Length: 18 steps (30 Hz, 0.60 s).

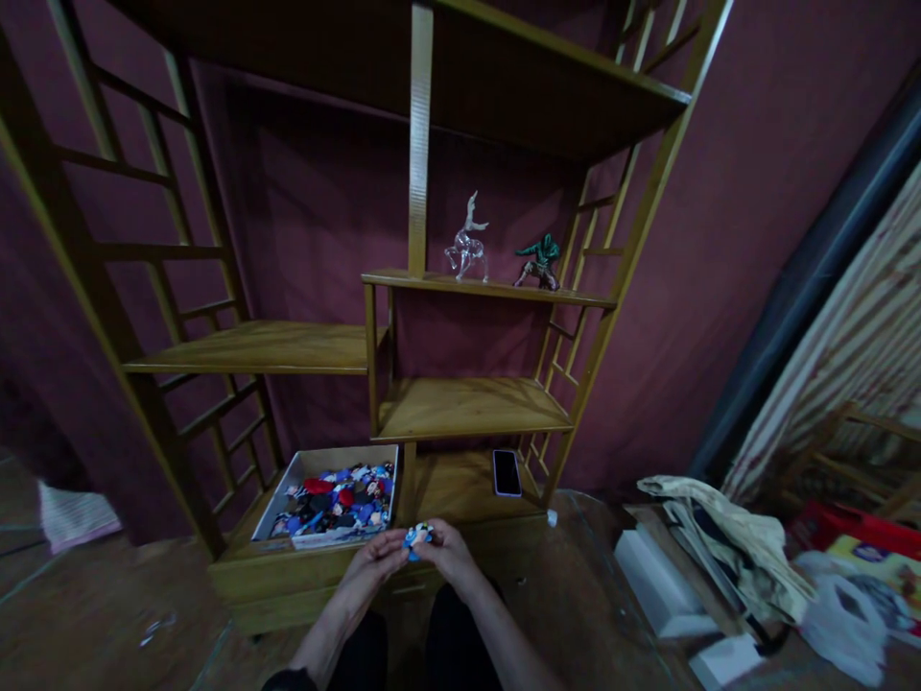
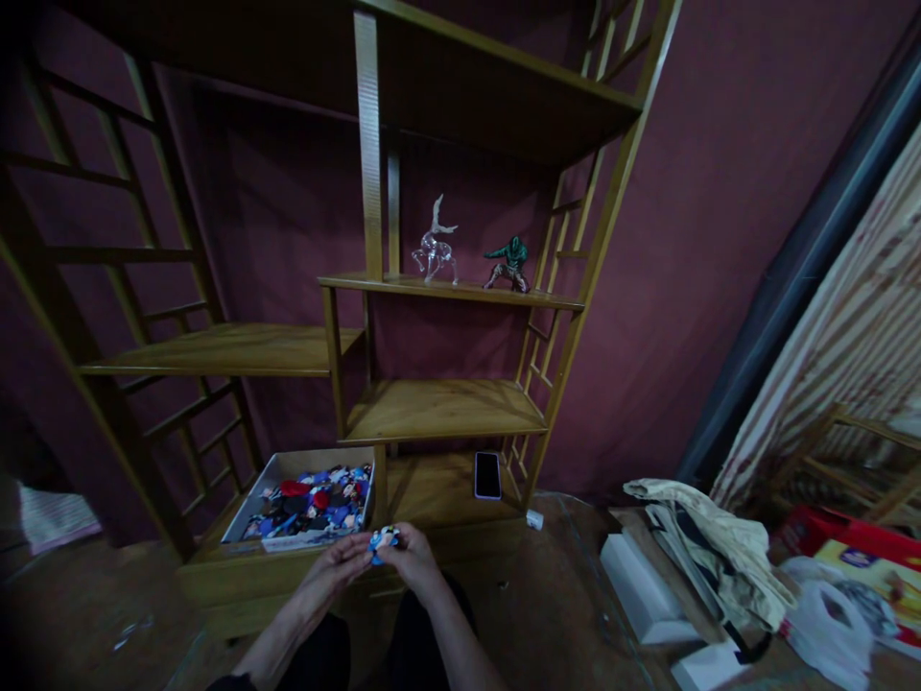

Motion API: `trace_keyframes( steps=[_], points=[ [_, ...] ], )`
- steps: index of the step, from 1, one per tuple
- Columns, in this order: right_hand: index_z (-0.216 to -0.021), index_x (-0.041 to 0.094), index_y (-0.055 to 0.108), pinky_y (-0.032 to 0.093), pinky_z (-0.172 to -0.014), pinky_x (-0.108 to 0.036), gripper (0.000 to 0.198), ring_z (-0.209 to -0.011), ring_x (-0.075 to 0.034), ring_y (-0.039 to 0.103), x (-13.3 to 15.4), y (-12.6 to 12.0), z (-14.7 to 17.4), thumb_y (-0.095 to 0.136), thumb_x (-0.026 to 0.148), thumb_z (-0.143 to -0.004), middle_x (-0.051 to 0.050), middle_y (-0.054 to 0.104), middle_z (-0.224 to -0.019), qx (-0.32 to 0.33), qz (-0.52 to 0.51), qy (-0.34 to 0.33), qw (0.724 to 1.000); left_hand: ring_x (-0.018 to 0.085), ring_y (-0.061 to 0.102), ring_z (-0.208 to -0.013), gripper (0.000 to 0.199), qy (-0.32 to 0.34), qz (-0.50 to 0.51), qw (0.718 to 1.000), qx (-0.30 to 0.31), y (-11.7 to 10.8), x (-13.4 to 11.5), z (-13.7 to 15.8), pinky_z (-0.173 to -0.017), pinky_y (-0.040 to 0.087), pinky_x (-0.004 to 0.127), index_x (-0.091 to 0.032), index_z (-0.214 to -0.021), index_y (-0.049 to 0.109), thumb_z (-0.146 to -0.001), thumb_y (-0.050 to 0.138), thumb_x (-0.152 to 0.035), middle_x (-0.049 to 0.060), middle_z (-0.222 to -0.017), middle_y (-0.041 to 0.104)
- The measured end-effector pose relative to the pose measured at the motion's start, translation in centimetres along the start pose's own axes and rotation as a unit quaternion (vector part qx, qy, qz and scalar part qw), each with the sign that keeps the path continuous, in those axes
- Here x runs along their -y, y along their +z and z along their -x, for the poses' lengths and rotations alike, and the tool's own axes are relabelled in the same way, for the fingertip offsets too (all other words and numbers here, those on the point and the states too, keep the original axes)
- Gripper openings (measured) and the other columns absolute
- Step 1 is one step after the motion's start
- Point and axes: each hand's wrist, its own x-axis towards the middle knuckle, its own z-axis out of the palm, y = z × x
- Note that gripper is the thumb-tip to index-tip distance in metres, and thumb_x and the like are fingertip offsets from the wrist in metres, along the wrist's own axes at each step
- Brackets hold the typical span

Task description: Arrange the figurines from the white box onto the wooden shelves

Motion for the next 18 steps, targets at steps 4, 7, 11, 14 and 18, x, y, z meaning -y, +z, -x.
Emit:
trace_keyframes(
  steps=[4, 7, 11, 14, 18],
  points=[
    [-0.079, 0.02, 0.063, 0.044, -0.072, -0.03, 0.035, -0.071, -0.017, 0.058, 1.4, -0.8, -0.3, 0.076, 0.039, -0.052, 0.0, 0.064, -0.074, 0.0, 0.002, -0.016, 1.0, 0.023, 0.063, -0.09, 0.047, -0.013, 0.017, 1.0, -0.019, 0.3, -0.6, 0.3, -0.083, 0.047, 0.035, -0.017, -0.095, 0.065, -0.054, 0.077, -0.034, 0.01, -0.095, 0.068],
    [-0.078, 0.021, 0.063, 0.044, -0.072, -0.029, 0.032, -0.073, -0.017, 0.058, 3.6, -2.0, -0.7, 0.075, 0.039, -0.054, 0.001, 0.064, -0.076, 0.005, 0.01, -0.037, 0.999, 0.025, 0.064, -0.09, 0.049, -0.028, -0.003, 0.999, -0.04, 0.1, -0.6, 0.2, -0.081, 0.048, 0.035, -0.017, -0.097, 0.065, -0.054, 0.076, -0.039, 0.01, -0.095, 0.068],
    [-0.082, 0.022, 0.064, 0.044, -0.074, -0.03, 0.033, -0.077, -0.017, 0.059, 7.9, -4.4, -1.1, 0.075, 0.038, -0.055, 0.001, 0.065, -0.08, 0.004, 0.017, -0.085, 0.996, 0.027, 0.063, -0.091, 0.05, -0.03, -0.028, 0.998, -0.041, -0.3, -0.5, -0.1, -0.08, 0.049, 0.037, -0.018, -0.095, 0.066, -0.053, 0.076, -0.043, 0.011, -0.095, 0.068],
    [-0.085, 0.022, 0.064, 0.044, -0.076, -0.03, 0.032, -0.078, -0.017, 0.059, 11.8, -6.4, -1.4, 0.075, 0.036, -0.058, 0.001, 0.066, -0.083, -0.01, 0.033, -0.119, 0.992, 0.028, 0.063, -0.091, 0.049, -0.029, -0.037, 0.998, -0.037, -0.6, -0.4, -0.3, -0.079, 0.049, 0.038, -0.018, -0.094, 0.066, -0.053, 0.076, -0.043, 0.012, -0.095, 0.068],
    [-0.087, 0.02, 0.064, 0.043, -0.08, -0.032, 0.034, -0.079, -0.016, 0.06, 17.0, -9.6, -2.3, 0.076, 0.033, -0.057, -0.001, 0.067, -0.084, -0.039, 0.035, -0.151, 0.987, 0.026, 0.063, -0.092, 0.05, -0.035, -0.042, 0.998, -0.03, -1.1, 0.0, -0.7, -0.079, 0.049, 0.035, -0.018, -0.096, 0.066, -0.054, 0.075, -0.043, 0.011, -0.097, 0.068]
  ],
)
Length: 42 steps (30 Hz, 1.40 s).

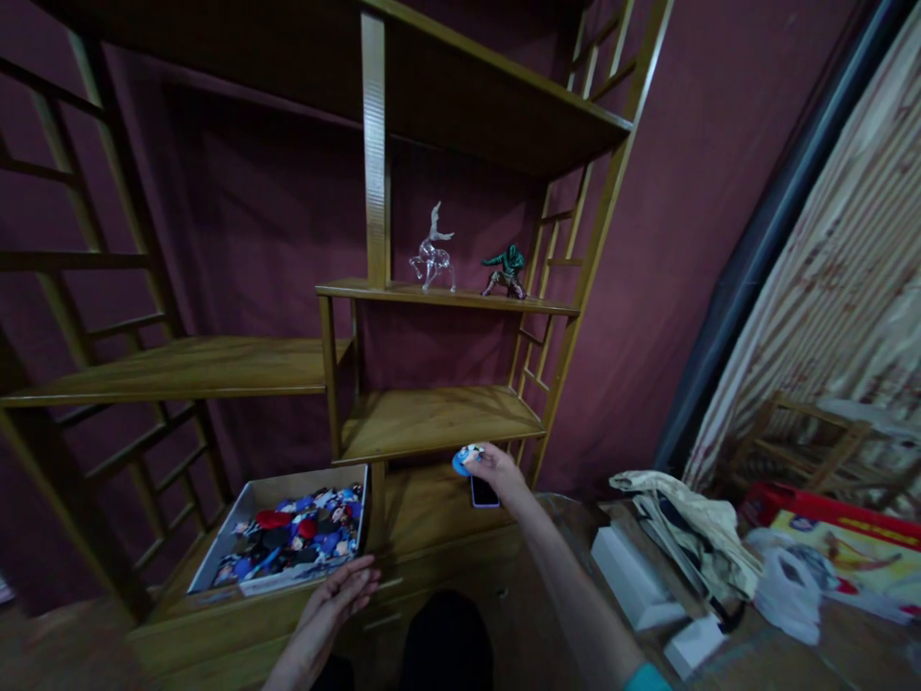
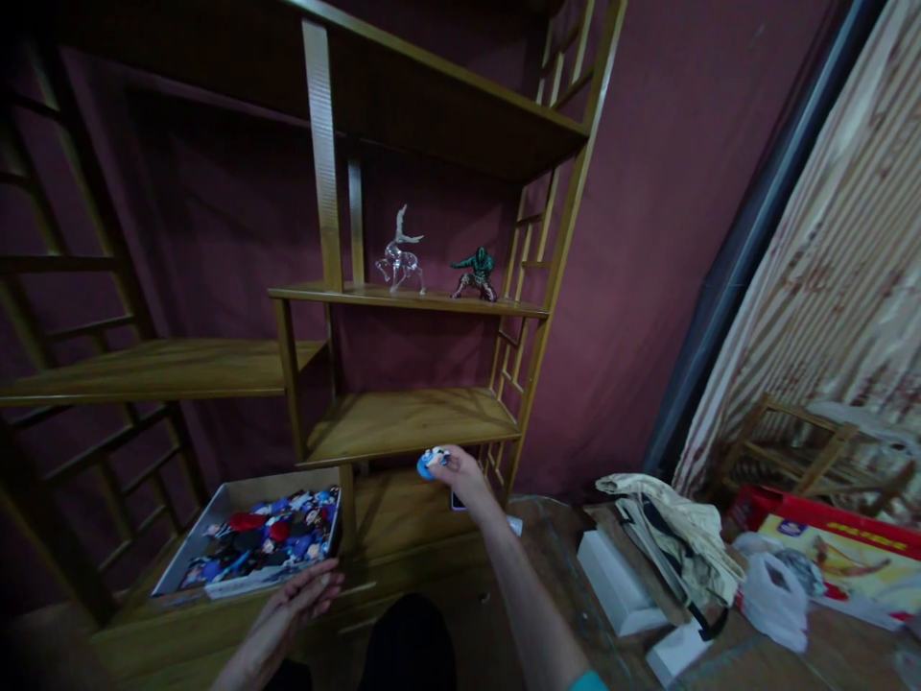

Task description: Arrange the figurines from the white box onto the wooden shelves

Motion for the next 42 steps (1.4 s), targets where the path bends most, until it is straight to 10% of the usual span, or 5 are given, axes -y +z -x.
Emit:
trace_keyframes(
  steps=[7, 15, 42],
  points=[
    [-0.08, 0.017, 0.066, 0.043, -0.082, -0.035, 0.034, -0.076, -0.017, 0.06, 4.4, -6.1, -6.1, 0.078, 0.03, -0.051, -0.003, 0.068, -0.08, -0.105, 0.061, -0.032, 0.992, 0.023, 0.063, -0.094, 0.047, -0.009, -0.007, 1.0, 0.013, -0.5, 0.6, -0.5, -0.08, 0.048, 0.032, -0.02, -0.099, 0.064, -0.059, 0.073, -0.042, 0.009, -0.098, 0.068],
    [-0.07, 0.015, 0.062, 0.045, -0.073, -0.035, 0.039, -0.067, -0.016, 0.059, 3.1, -9.9, -10.3, 0.08, 0.027, -0.037, -0.001, 0.066, -0.065, -0.137, 0.134, -0.01, 0.981, 0.024, 0.063, -0.089, 0.053, -0.003, -0.037, 0.999, -0.001, 0.2, 0.1, -0.1, -0.077, 0.048, 0.032, -0.018, -0.098, 0.065, -0.055, 0.074, -0.047, 0.01, -0.095, 0.069],
    [-0.085, 0.015, 0.059, 0.048, -0.072, -0.03, 0.032, -0.07, -0.014, 0.059, 0.0, -11.3, -12.6, 0.071, 0.027, -0.058, -0.002, 0.065, -0.074, -0.082, 0.308, -0.02, 0.948, 0.023, 0.062, -0.085, 0.052, -0.006, -0.091, 0.995, 0.035, 0.4, 0.2, -0.7, -0.074, 0.046, 0.032, -0.017, -0.098, 0.063, -0.059, 0.069, -0.05, 0.01, -0.092, 0.068]
  ],
)
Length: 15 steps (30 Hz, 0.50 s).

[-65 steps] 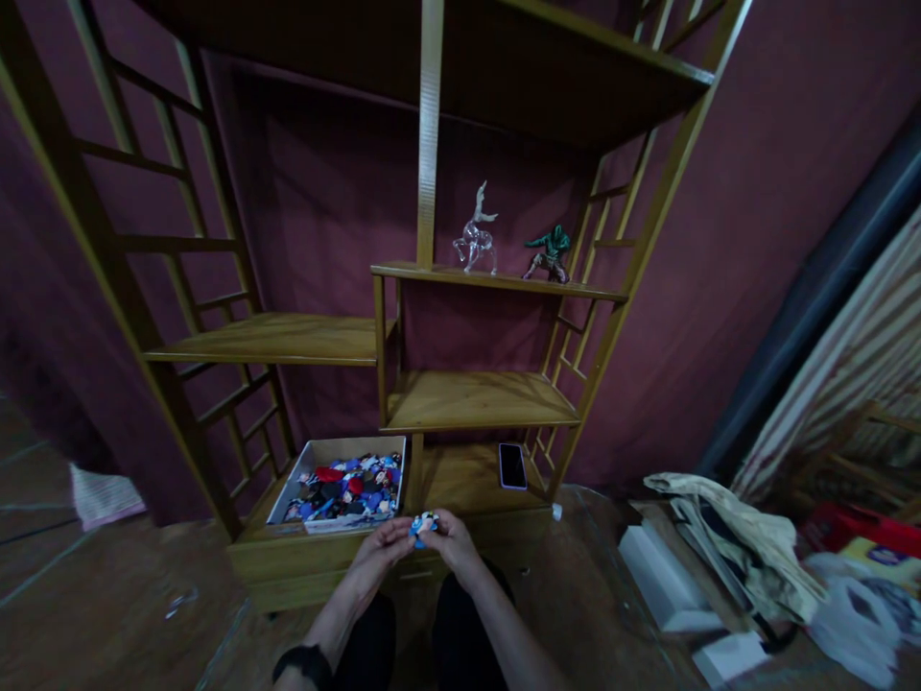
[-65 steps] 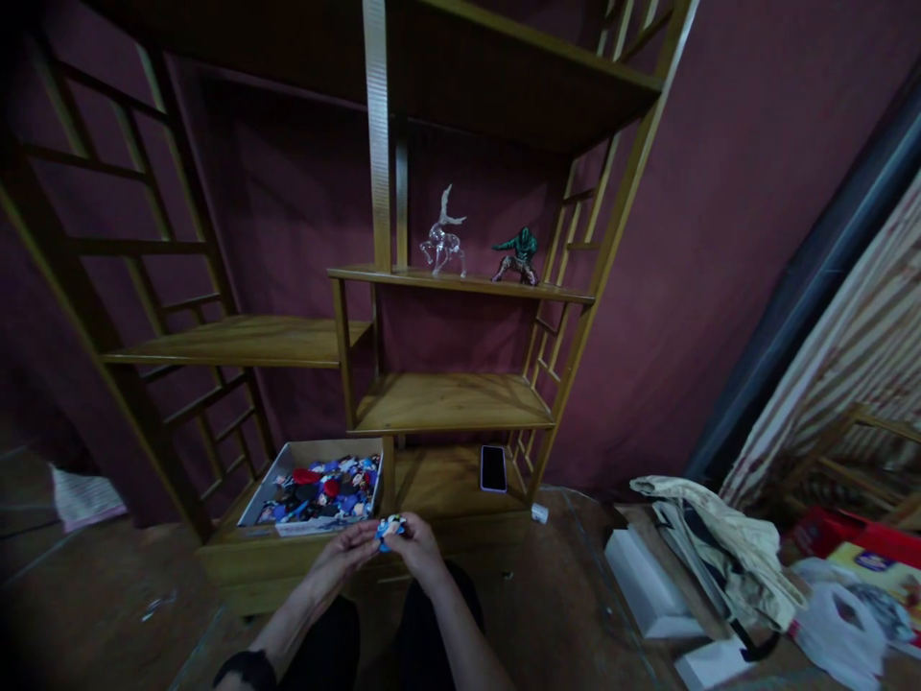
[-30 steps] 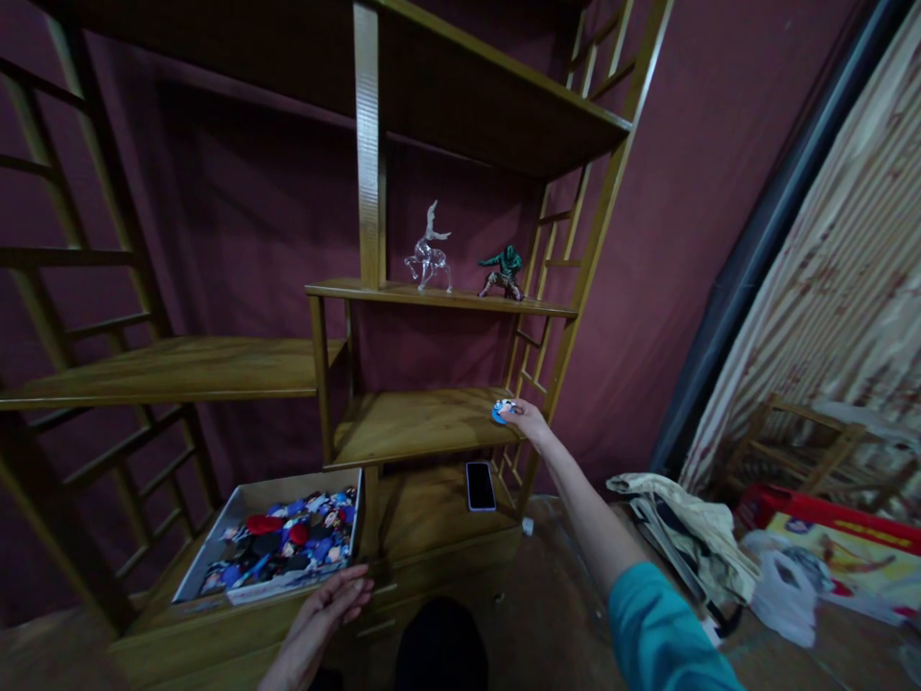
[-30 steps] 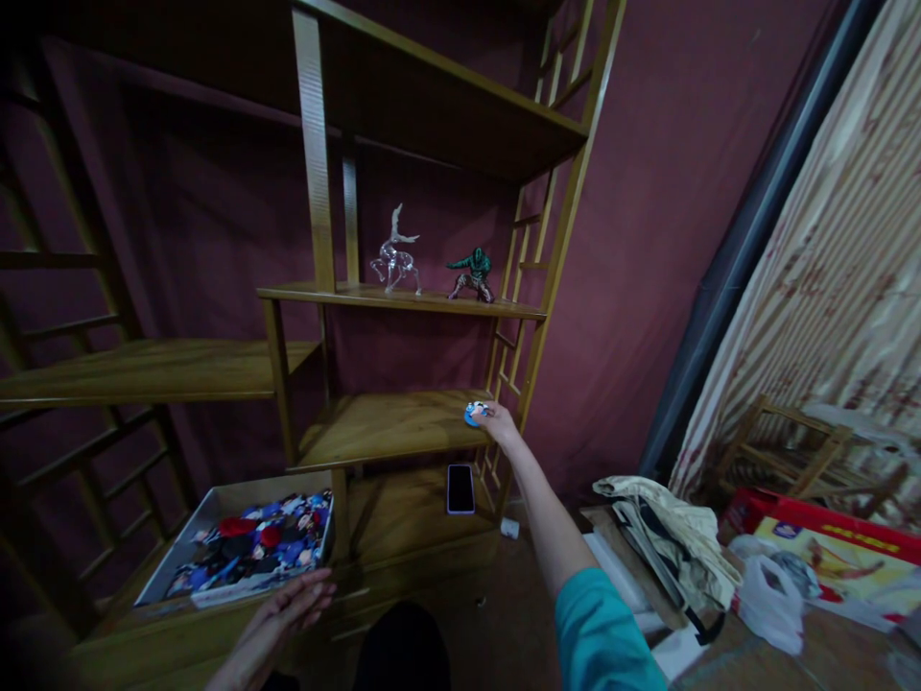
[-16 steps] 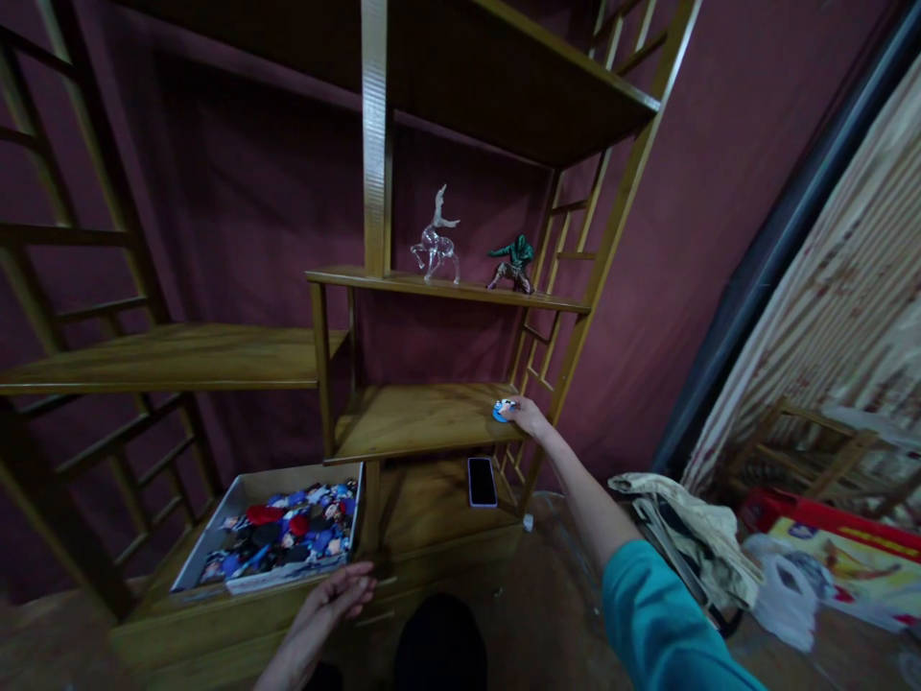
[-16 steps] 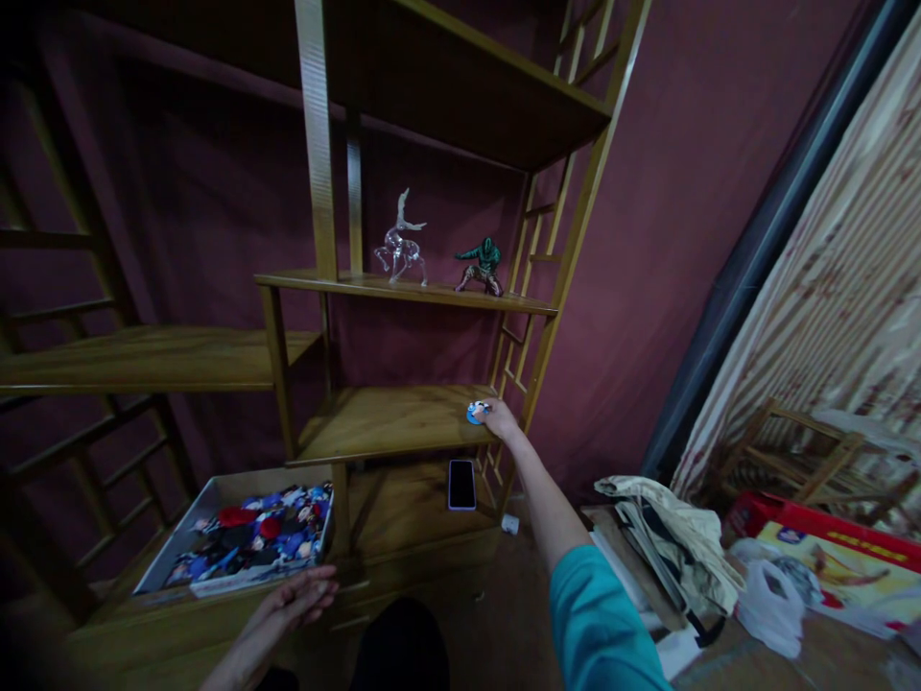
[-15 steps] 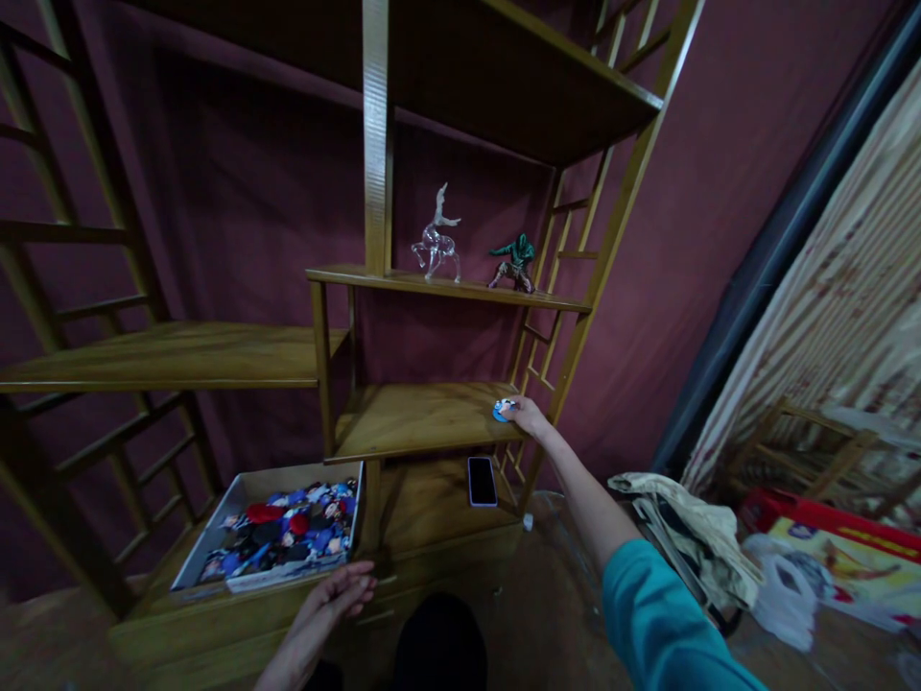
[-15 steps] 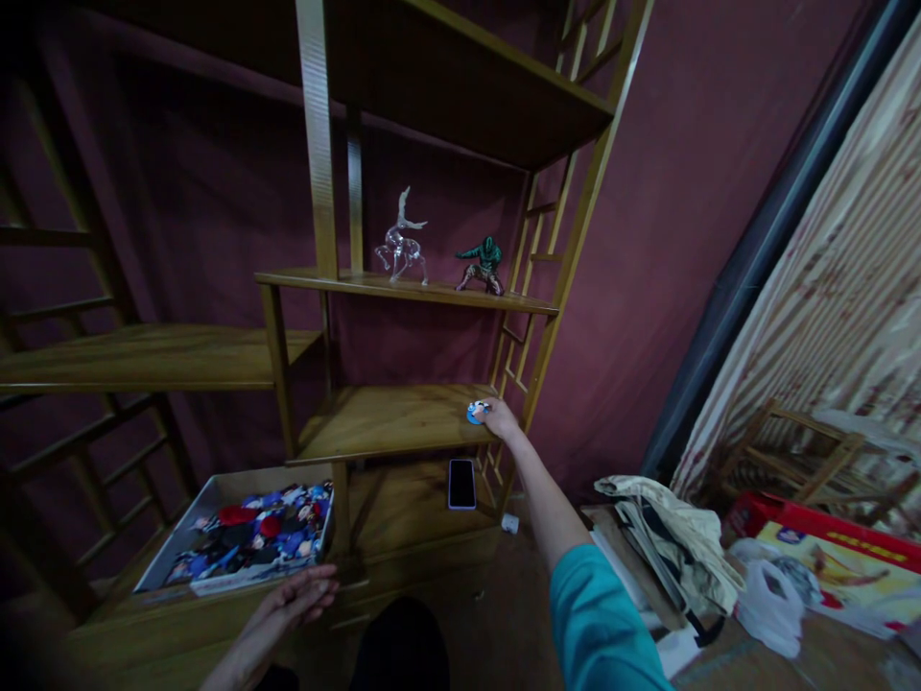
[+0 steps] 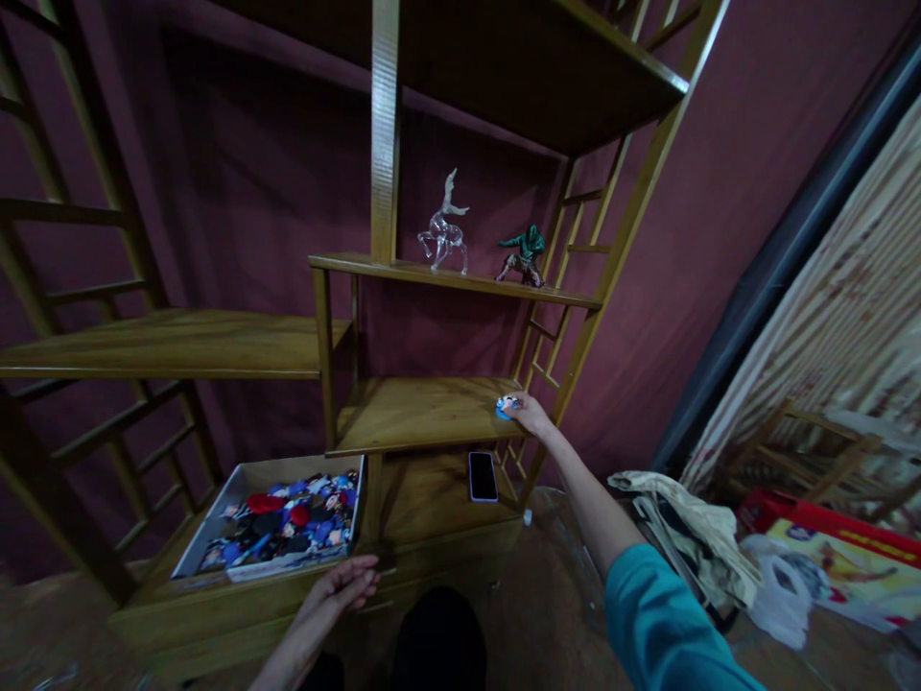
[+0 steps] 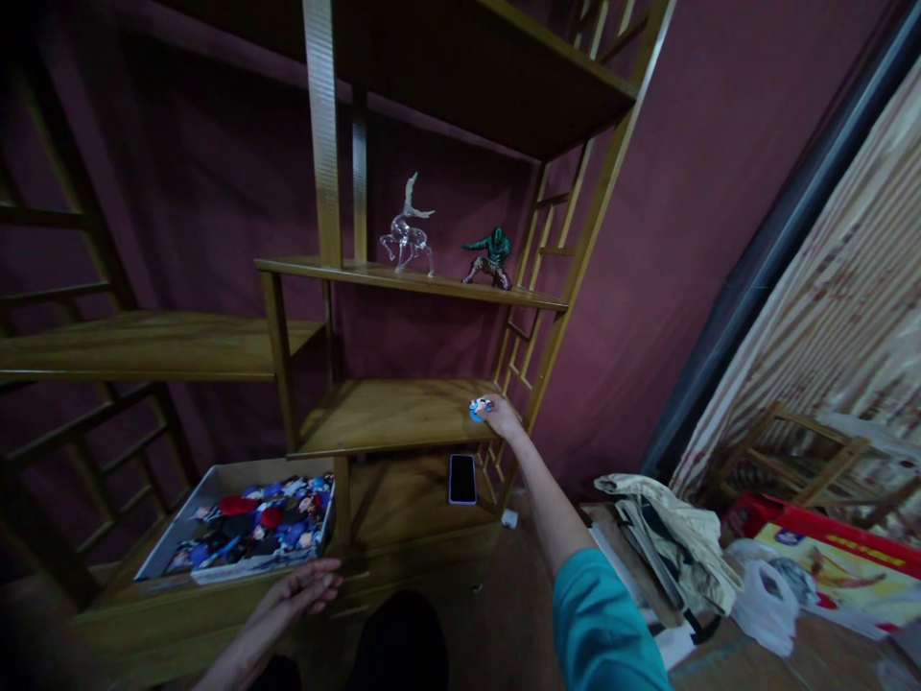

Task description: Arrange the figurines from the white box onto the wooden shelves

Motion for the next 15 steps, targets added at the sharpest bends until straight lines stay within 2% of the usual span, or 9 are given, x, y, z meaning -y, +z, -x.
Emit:
trace_keyframes(
  steps=[7, 15],
  points=[
    [-0.082, 0.016, 0.059, 0.048, -0.073, -0.029, 0.027, -0.068, -0.012, 0.058, -1.2, -0.4, -0.9, 0.068, 0.018, -0.057, 0.001, 0.063, -0.074, 0.025, 0.015, 0.012, 1.0, 0.022, 0.062, -0.082, 0.051, 0.001, -0.015, 1.0, 0.01, -0.1, 0.4, -0.4, -0.072, 0.046, 0.031, -0.018, -0.096, 0.064, -0.058, 0.069, -0.051, 0.009, -0.09, 0.069],
    [-0.078, 0.016, 0.06, 0.049, -0.068, -0.026, 0.027, -0.064, -0.011, 0.058, 0.5, -3.4, -0.9, 0.07, 0.014, -0.053, 0.003, 0.063, -0.068, 0.061, 0.051, 0.034, 0.996, 0.022, 0.062, -0.082, 0.052, -0.008, -0.015, 1.0, 0.005, -0.1, 0.4, -0.4, -0.074, 0.046, 0.032, -0.017, -0.098, 0.062, -0.059, 0.068, -0.051, 0.01, -0.091, 0.068]
  ],
)
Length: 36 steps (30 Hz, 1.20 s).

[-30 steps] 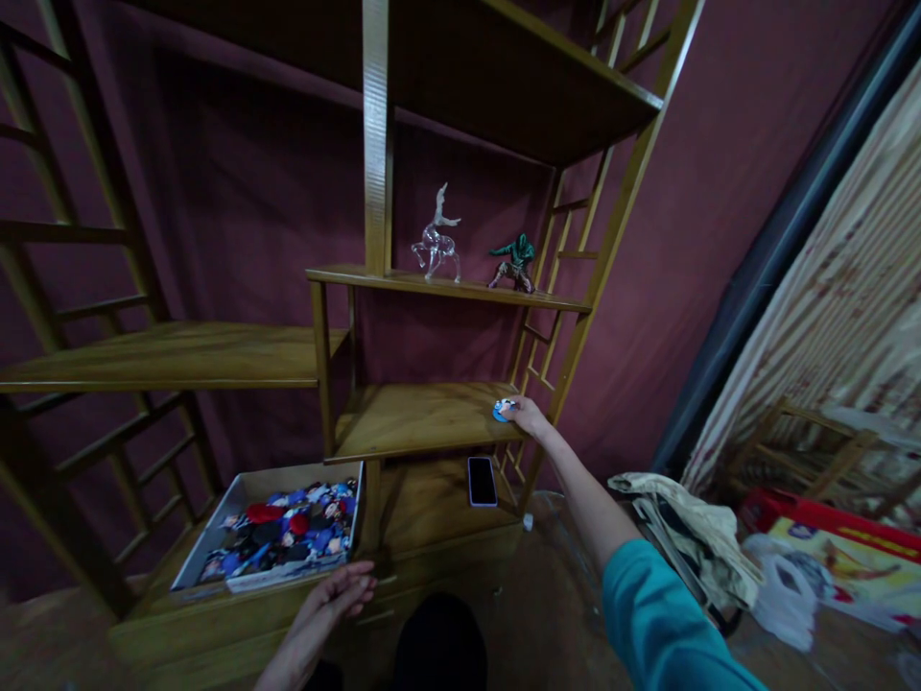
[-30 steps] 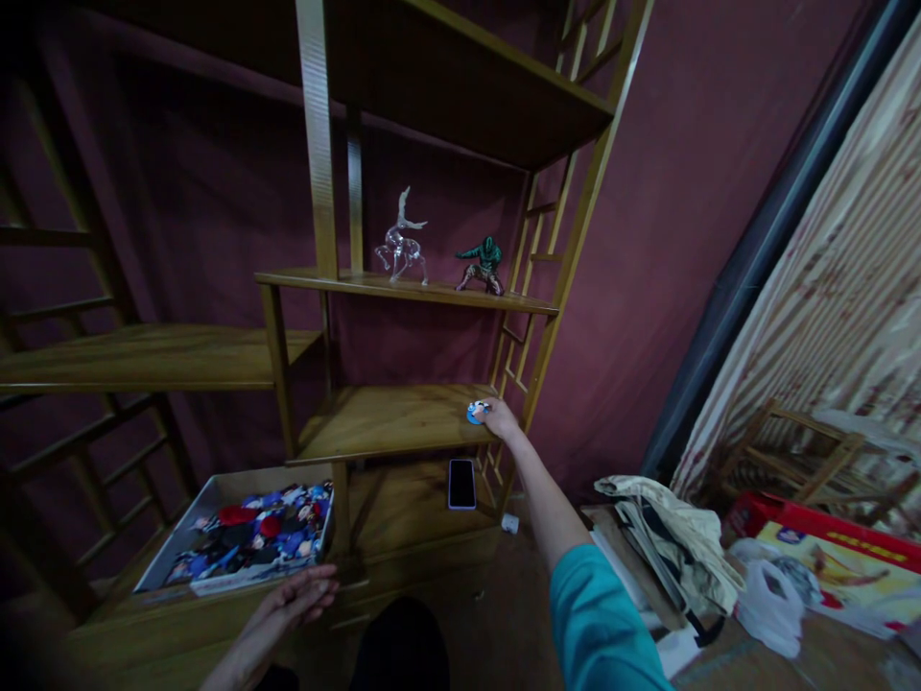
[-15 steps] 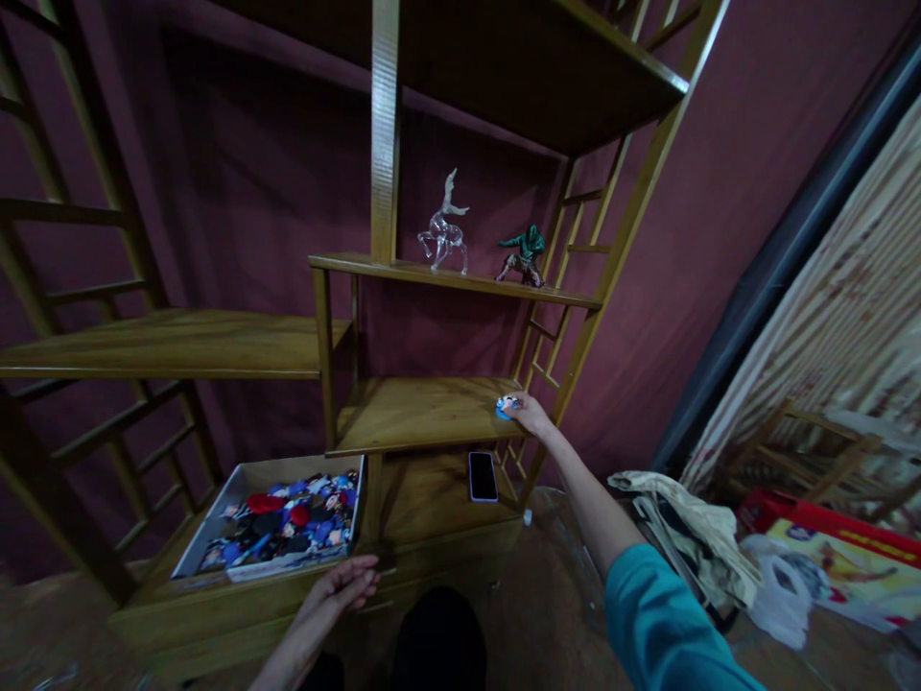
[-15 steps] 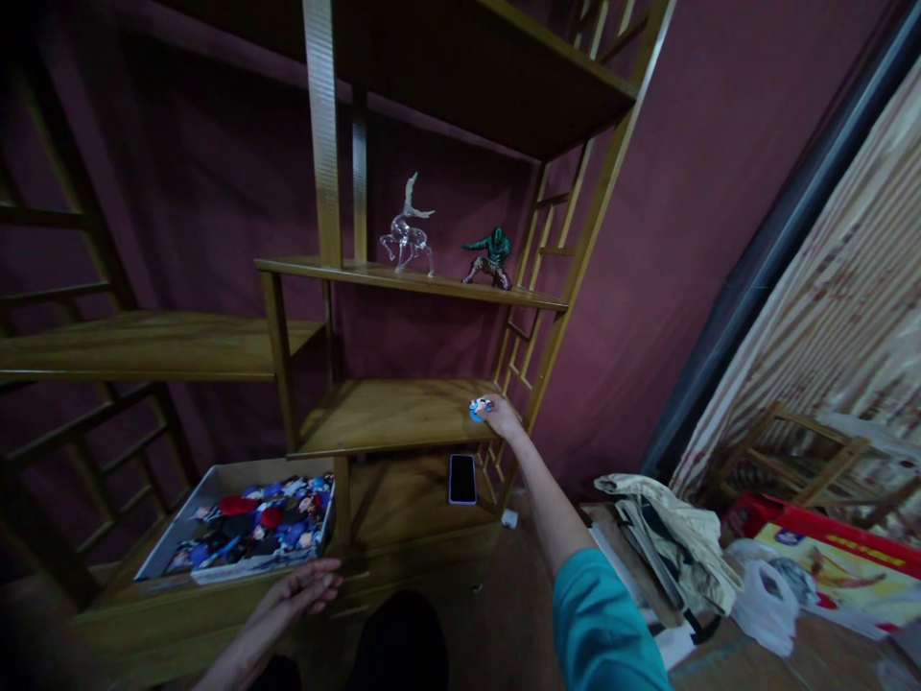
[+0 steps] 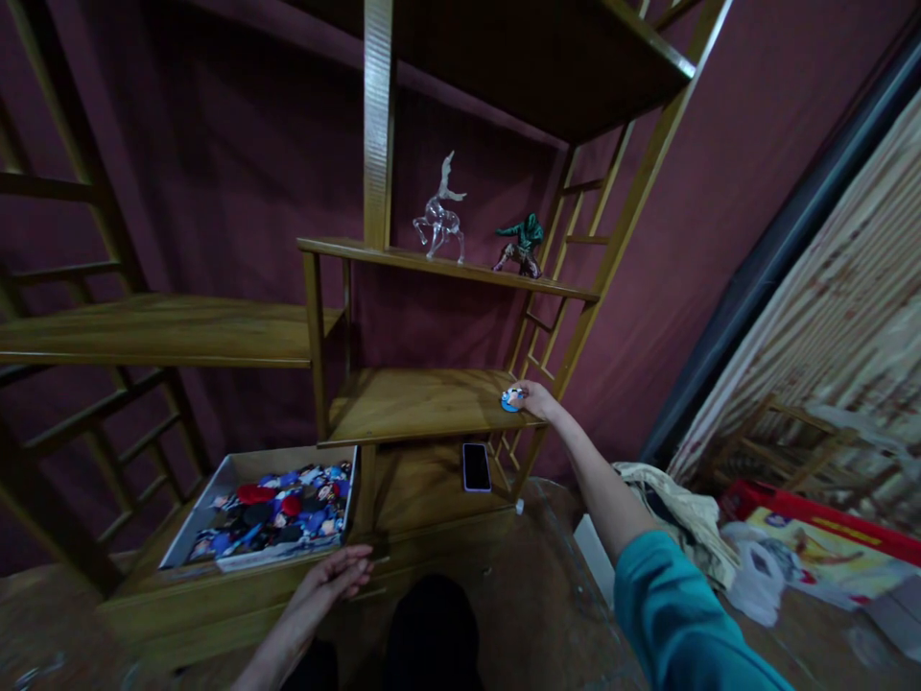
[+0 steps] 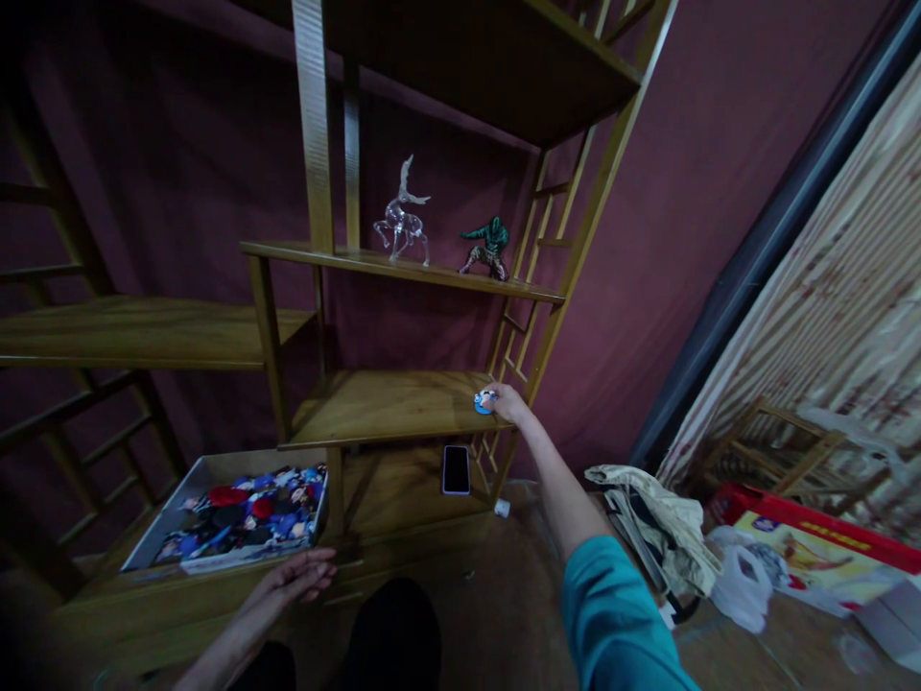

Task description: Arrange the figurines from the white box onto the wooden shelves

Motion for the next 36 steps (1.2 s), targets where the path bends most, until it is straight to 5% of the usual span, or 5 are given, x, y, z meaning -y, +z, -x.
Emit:
trace_keyframes(
  steps=[13, 36],
  points=[
    [-0.065, 0.018, 0.058, 0.051, -0.059, -0.028, 0.021, -0.057, -0.015, 0.058, 2.7, -1.0, 2.9, 0.074, 0.013, -0.052, 0.002, 0.06, -0.054, -0.023, 0.037, 0.034, 0.998, 0.024, 0.062, -0.085, 0.054, 0.009, -0.011, 1.0, 0.005, 0.0, -0.1, 0.0, -0.074, 0.047, 0.033, -0.017, -0.097, 0.064, -0.057, 0.068, -0.054, 0.01, -0.092, 0.068],
    [-0.069, 0.018, 0.06, 0.045, -0.06, -0.023, 0.02, -0.058, -0.012, 0.054, 1.6, -2.3, 2.5, 0.066, 0.007, -0.054, 0.002, 0.061, -0.059, -0.002, 0.128, 0.024, 0.992, 0.021, 0.062, -0.078, 0.055, -0.007, -0.007, 1.0, 0.0, 0.1, 0.0, -0.1, -0.07, 0.045, 0.03, -0.015, -0.093, 0.064, -0.055, 0.069, -0.054, 0.009, -0.087, 0.068]
  ],
)
